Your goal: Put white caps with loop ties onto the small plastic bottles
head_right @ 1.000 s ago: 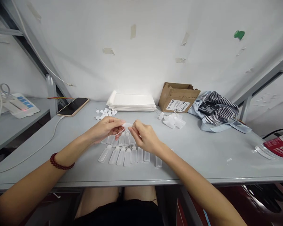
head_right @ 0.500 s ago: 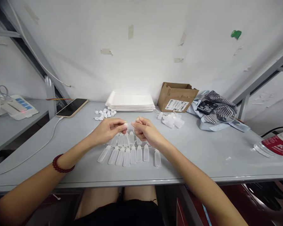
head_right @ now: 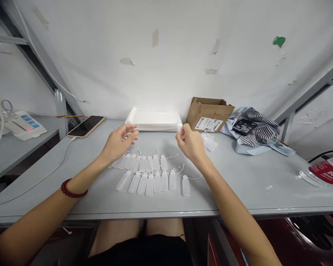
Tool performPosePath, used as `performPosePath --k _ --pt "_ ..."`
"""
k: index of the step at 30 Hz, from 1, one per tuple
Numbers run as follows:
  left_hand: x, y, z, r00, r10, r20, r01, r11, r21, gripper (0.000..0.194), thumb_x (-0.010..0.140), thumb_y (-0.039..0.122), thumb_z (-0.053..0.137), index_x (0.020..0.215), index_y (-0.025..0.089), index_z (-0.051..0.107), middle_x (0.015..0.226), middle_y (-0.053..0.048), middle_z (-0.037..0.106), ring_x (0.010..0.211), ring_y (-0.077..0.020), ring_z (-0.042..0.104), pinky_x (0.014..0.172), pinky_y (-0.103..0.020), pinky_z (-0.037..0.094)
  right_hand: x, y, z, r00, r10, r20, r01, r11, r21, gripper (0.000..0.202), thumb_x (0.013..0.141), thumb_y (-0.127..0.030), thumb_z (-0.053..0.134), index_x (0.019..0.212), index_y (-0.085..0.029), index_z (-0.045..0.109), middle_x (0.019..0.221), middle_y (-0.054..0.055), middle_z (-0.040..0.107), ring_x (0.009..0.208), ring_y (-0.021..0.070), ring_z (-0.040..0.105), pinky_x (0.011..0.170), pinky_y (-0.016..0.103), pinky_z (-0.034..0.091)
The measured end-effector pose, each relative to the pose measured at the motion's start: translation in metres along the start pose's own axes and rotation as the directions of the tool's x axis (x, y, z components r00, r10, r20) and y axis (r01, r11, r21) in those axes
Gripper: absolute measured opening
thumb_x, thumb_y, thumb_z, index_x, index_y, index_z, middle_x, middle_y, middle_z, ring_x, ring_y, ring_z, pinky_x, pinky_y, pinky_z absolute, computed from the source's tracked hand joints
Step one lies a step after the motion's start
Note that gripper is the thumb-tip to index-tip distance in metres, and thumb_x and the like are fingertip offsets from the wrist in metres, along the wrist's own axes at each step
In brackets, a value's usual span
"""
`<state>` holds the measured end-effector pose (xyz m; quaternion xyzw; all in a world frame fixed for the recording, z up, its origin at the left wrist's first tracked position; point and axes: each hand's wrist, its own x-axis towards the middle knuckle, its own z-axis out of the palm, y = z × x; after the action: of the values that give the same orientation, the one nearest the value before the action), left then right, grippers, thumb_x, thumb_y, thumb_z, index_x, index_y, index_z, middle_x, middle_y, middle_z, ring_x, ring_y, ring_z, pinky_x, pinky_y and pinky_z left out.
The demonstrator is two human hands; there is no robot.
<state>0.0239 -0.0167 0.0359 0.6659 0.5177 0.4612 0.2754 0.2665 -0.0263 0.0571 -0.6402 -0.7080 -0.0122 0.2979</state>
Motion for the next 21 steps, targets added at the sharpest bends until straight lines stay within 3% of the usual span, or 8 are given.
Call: performPosePath --k 3,7,11,16,19,21 --pt "0.005 -0.001 -0.007 0.999 -0.021 -0.026 0.022 0.998 0.050 0.036 0.081 0.036 0.055 0.112 0.016 0.057 0.103 -0.008 0.066 0.082 -0.0187 0.064 0.067 -0.029 0.052 0.005 0.009 0.001 0.987 0.093 0.131 -0.042 0.936 -0.349 0.009 0.086 -0.026 0.045 0.084 -0.019 0.051 0.067 0.007 0.061 0.066 0.0238 0.058 0.051 0.028 0.026" --pt "0.014 -0.005 -0.024 0.996 -0.068 -0.063 0.077 0.984 0.158 0.040 0.080 0.034 0.055 0.115 0.016 0.055 0.105 -0.009 0.066 0.082 -0.0203 0.064 0.066 -0.030 0.051 0.006 0.017 0.004 0.956 0.177 0.235 -0.043 0.874 -0.484 0.015 0.084 -0.019 0.046 0.085 -0.014 0.060 0.084 0.018 0.067 0.077 0.0281 0.064 0.053 0.029 0.030" --pt "0.022 -0.017 -0.040 0.996 -0.085 -0.030 0.090 0.899 0.429 0.026 0.077 0.026 0.055 0.098 0.016 0.065 0.093 -0.011 0.068 0.084 -0.0256 0.063 0.073 -0.035 0.048 0.006 0.020 0.000 0.942 0.226 0.250 -0.075 0.864 -0.497 0.015 0.080 -0.017 0.049 0.080 -0.013 0.064 0.085 0.020 0.068 0.080 0.0305 0.065 0.054 0.030 0.033" --pt "0.024 -0.034 -0.041 0.989 -0.104 0.108 0.018 0.799 0.602 0.018 0.069 0.021 0.061 0.085 0.018 0.069 0.084 -0.011 0.069 0.084 -0.0306 0.064 0.072 -0.036 0.046 0.008 0.020 -0.013 0.903 0.269 0.334 -0.100 0.889 -0.448 0.015 0.077 -0.017 0.051 0.064 -0.015 0.060 0.061 0.013 0.066 0.066 0.0259 0.064 0.051 0.030 0.035" --pt "0.022 -0.039 -0.035 0.983 -0.097 0.154 -0.017 0.794 0.607 0.018 0.065 0.016 0.062 0.081 0.019 0.071 0.082 -0.009 0.069 0.083 -0.0289 0.064 0.069 -0.032 0.046 0.009 0.019 -0.020 0.848 0.231 0.477 -0.083 0.947 -0.311 0.021 0.080 -0.026 0.052 0.061 -0.018 0.054 0.054 0.006 0.065 0.050 0.0161 0.059 0.048 0.027 0.037" --pt "0.022 -0.041 -0.033 0.979 -0.093 0.179 -0.037 0.787 0.615 0.020 0.065 0.014 0.060 0.080 0.019 0.071 0.081 -0.008 0.068 0.084 -0.0276 0.063 0.069 -0.031 0.046 0.008 0.017 -0.025 0.782 0.127 0.610 -0.055 0.989 -0.137 0.022 0.081 -0.034 0.053 0.065 -0.019 0.051 0.057 0.003 0.066 0.044 0.0119 0.054 0.047 0.025 0.038"
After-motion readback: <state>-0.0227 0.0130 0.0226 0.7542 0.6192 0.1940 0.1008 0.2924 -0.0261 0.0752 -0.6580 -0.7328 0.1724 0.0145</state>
